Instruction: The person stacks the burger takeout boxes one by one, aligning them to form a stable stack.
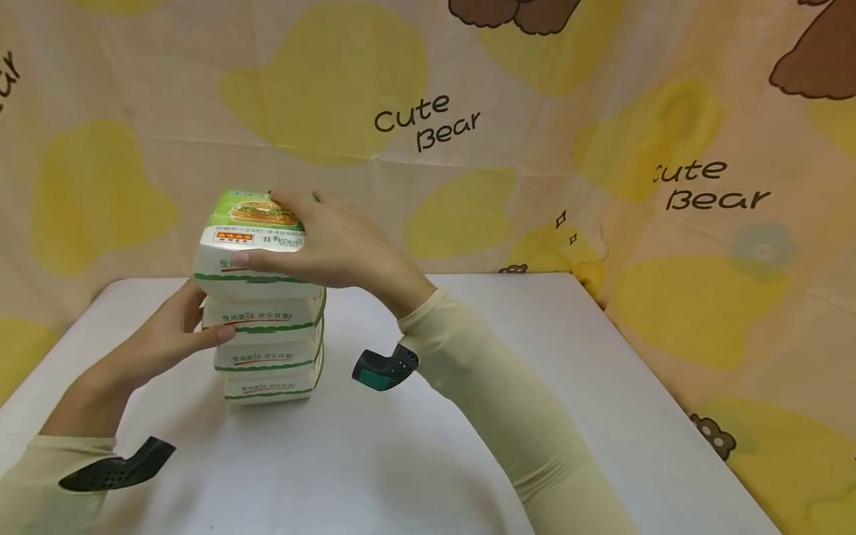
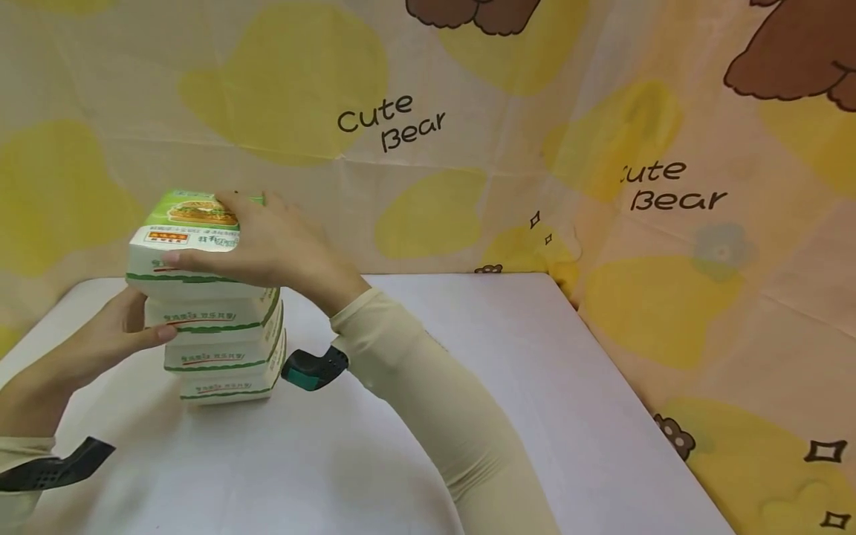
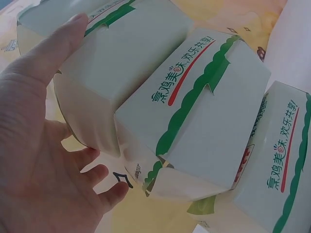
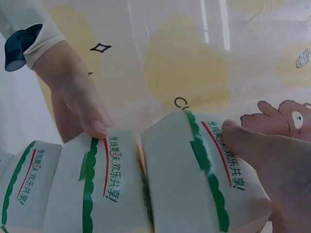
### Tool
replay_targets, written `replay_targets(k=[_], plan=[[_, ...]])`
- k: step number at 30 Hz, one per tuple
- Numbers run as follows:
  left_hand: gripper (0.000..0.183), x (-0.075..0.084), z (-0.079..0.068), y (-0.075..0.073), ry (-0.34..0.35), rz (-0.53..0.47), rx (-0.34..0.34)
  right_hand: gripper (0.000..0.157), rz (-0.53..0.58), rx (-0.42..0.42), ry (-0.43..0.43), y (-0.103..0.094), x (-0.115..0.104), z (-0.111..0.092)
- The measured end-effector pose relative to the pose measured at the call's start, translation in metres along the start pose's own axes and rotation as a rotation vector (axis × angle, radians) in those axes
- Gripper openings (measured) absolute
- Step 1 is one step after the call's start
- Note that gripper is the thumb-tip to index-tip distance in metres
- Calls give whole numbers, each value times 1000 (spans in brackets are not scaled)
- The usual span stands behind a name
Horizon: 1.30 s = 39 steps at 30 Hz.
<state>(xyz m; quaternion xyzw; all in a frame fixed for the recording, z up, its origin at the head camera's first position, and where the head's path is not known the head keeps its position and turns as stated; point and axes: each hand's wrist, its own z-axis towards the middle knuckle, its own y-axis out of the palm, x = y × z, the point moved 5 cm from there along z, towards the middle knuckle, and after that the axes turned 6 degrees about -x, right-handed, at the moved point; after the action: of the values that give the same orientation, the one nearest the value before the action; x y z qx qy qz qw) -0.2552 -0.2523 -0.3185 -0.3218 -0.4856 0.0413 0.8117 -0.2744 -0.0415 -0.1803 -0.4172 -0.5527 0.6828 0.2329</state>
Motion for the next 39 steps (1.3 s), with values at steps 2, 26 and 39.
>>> replay_targets(k=[2, 26, 39], plan=[[88, -1, 1, 0, -5, 0, -1, 92, -13, 2, 16, 1, -1, 0], [84, -2, -3, -3, -10, 18, -37, 87, -57, 20, 16, 4, -12, 1], [83, -2, -2, -2, -7, 15, -52, 83, -24, 2, -36, 2, -9, 1]])
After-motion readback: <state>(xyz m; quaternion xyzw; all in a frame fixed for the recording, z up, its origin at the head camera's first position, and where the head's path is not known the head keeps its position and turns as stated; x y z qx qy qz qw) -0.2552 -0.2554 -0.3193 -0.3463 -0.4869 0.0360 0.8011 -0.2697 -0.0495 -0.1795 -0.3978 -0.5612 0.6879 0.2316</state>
